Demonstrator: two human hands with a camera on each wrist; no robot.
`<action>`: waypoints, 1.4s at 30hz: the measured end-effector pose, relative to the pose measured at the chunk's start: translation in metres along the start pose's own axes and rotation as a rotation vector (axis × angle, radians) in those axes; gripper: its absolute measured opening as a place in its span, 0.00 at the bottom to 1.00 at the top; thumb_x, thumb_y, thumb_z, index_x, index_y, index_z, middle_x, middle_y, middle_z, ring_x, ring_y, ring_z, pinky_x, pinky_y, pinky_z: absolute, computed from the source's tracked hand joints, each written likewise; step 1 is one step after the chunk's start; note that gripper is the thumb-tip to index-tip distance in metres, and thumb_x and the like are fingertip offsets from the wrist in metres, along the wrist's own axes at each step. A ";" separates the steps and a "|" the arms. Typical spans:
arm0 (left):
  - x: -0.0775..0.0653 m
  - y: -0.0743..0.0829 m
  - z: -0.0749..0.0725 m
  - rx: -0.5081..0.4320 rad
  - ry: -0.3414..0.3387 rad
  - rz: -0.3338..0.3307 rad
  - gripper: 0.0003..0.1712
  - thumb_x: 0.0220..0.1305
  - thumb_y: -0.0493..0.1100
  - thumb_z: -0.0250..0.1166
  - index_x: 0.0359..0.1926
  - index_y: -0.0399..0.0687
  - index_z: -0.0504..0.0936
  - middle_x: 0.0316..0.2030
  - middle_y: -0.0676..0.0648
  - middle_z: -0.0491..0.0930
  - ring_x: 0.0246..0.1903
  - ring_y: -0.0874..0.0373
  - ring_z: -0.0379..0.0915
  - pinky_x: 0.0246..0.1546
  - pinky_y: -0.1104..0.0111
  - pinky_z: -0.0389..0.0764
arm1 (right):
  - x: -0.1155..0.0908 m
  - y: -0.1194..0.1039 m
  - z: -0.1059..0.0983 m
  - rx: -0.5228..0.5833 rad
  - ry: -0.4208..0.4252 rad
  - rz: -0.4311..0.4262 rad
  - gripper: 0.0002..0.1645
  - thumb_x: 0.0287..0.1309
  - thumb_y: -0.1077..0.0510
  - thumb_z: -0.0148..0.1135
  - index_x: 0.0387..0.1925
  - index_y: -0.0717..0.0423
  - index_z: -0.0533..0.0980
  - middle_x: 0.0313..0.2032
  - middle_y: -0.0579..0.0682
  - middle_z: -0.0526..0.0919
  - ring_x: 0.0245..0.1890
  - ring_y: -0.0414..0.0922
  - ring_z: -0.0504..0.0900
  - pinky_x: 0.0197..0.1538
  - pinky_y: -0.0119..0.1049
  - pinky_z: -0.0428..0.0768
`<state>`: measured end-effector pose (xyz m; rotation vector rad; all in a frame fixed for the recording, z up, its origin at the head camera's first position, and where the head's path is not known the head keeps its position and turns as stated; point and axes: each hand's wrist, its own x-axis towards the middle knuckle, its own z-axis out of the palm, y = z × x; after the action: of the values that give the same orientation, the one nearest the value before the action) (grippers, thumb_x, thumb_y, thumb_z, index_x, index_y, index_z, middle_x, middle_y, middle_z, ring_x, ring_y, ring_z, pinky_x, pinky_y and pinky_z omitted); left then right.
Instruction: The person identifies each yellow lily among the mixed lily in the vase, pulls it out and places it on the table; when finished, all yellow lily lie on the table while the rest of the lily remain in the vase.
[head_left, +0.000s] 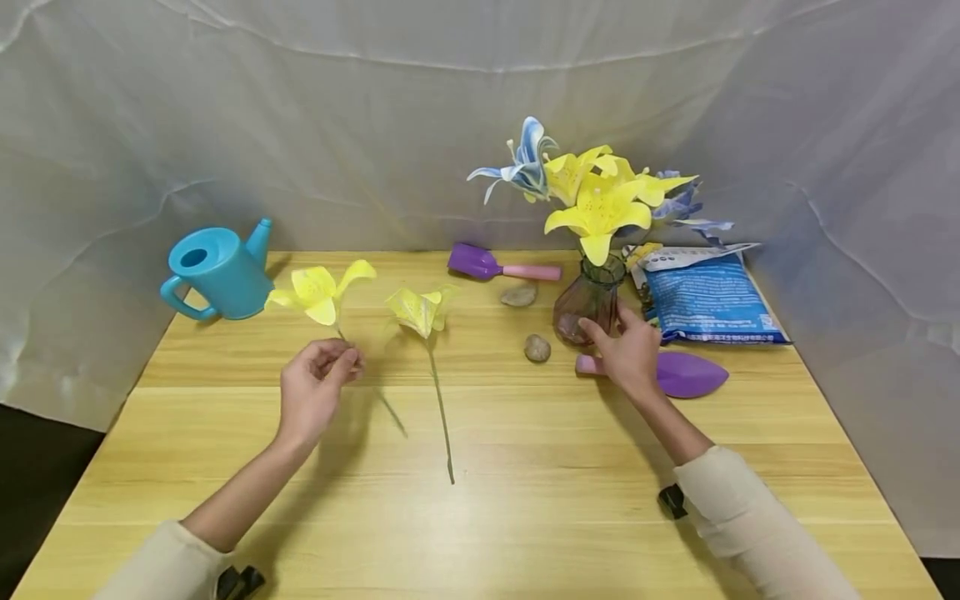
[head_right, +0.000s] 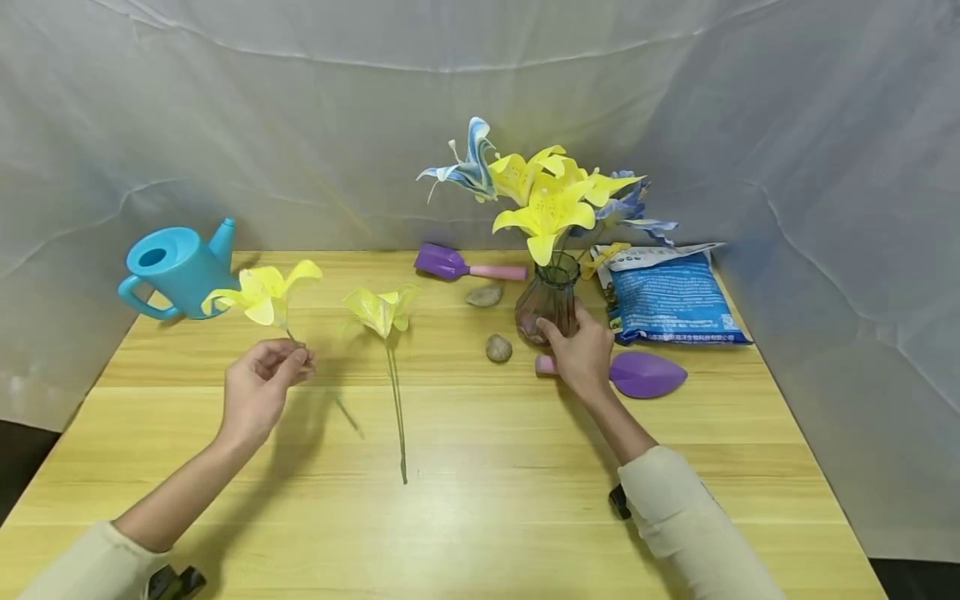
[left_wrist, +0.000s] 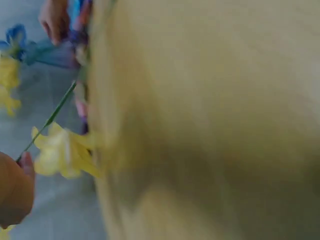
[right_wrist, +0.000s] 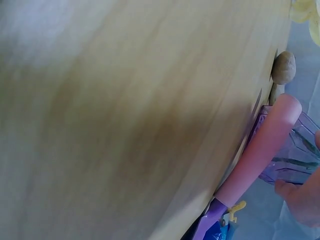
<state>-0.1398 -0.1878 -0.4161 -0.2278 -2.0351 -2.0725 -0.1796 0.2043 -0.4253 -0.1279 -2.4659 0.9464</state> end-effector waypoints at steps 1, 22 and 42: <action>0.000 -0.009 -0.008 -0.025 -0.010 -0.055 0.09 0.57 0.33 0.58 0.38 0.30 0.73 0.32 0.38 0.77 0.31 0.54 0.77 0.32 0.68 0.80 | 0.000 -0.001 0.000 0.000 -0.005 0.008 0.24 0.45 0.44 0.65 0.38 0.58 0.76 0.16 0.52 0.69 0.18 0.46 0.63 0.22 0.36 0.57; 0.002 -0.022 -0.010 0.199 -0.232 -0.628 0.14 0.60 0.30 0.53 0.45 0.23 0.69 0.36 0.34 0.77 0.31 0.53 0.78 0.36 0.66 0.79 | 0.000 0.002 -0.002 0.002 0.017 -0.007 0.22 0.44 0.44 0.66 0.32 0.58 0.75 0.14 0.51 0.70 0.16 0.46 0.63 0.23 0.36 0.58; 0.030 0.049 0.038 0.826 -0.543 0.015 0.14 0.55 0.51 0.61 0.28 0.44 0.81 0.20 0.52 0.77 0.20 0.62 0.70 0.22 0.69 0.75 | -0.001 -0.002 -0.001 -0.004 -0.005 0.011 0.23 0.44 0.44 0.65 0.34 0.59 0.75 0.13 0.51 0.68 0.17 0.48 0.63 0.28 0.38 0.58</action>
<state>-0.1568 -0.1520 -0.3598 -0.6876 -2.9762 -1.0543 -0.1783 0.2035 -0.4239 -0.1408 -2.4741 0.9473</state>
